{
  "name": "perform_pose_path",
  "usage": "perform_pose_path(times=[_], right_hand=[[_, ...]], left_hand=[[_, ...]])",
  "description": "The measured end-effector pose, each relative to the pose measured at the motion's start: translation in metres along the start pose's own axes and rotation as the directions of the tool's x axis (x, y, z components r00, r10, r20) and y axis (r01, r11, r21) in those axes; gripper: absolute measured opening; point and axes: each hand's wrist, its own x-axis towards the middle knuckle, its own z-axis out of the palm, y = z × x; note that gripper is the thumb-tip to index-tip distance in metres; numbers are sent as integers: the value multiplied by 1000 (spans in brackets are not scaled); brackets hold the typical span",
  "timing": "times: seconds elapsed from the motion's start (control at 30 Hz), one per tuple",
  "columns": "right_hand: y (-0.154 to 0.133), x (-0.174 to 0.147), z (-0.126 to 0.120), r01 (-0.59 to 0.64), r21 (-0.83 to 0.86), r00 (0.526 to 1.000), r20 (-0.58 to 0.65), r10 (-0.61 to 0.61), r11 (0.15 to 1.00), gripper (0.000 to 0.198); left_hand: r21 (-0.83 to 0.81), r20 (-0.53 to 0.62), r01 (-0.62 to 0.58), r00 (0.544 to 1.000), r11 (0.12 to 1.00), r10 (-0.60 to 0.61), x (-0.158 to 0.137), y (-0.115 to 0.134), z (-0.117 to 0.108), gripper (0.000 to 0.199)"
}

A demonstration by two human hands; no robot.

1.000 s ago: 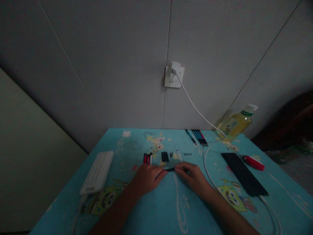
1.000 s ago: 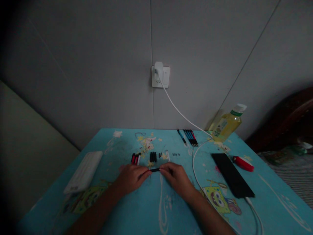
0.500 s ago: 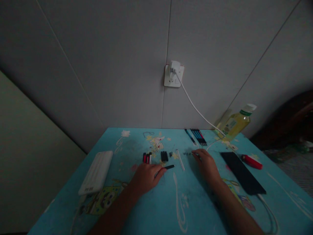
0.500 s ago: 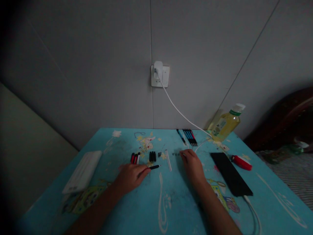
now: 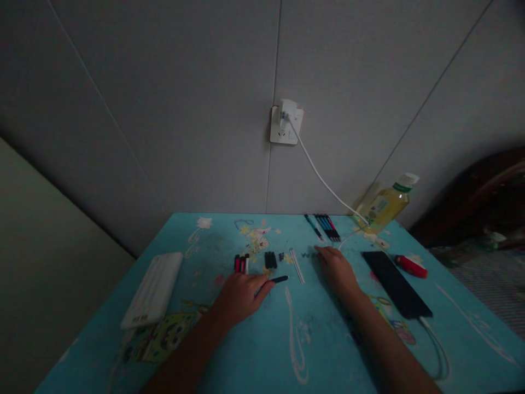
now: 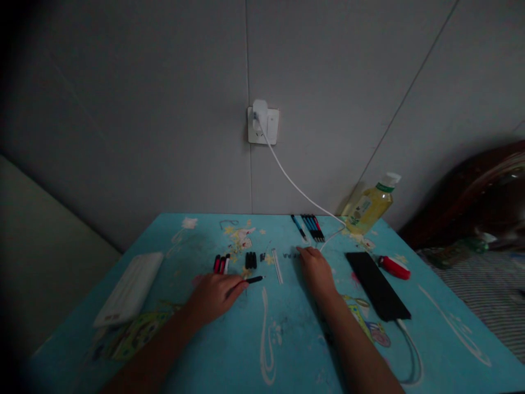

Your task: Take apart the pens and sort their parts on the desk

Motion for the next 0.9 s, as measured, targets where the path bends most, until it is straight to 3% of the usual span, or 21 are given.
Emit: perform_pose_path(times=[0.33, 0.53, 0.6, 0.73, 0.9], right_hand=[[-10, 0, -1, -8, 52, 1000, -3, 8, 999, 39], [-13, -24, -40, -53, -42, 985, -166, 45, 998, 36], [2, -41, -55, -136, -118, 973, -203, 110, 984, 35], [53, -77, -66, -317, -300, 947, -160, 280, 900, 45], [113, -96, -63, -465, -335, 870, -3, 492, 819, 67]], left_hand=[[-21, 12, -20, 1000, 1000, 20, 1, 2, -1, 38], [-2, 28, 11, 1000, 1000, -11, 1, 0, -1, 39], [7, 19, 17, 1000, 1000, -17, 1, 0, -1, 39], [7, 25, 4, 1000, 1000, -4, 1, 2, -3, 40], [2, 19, -12, 1000, 1000, 12, 0, 4, -2, 40]])
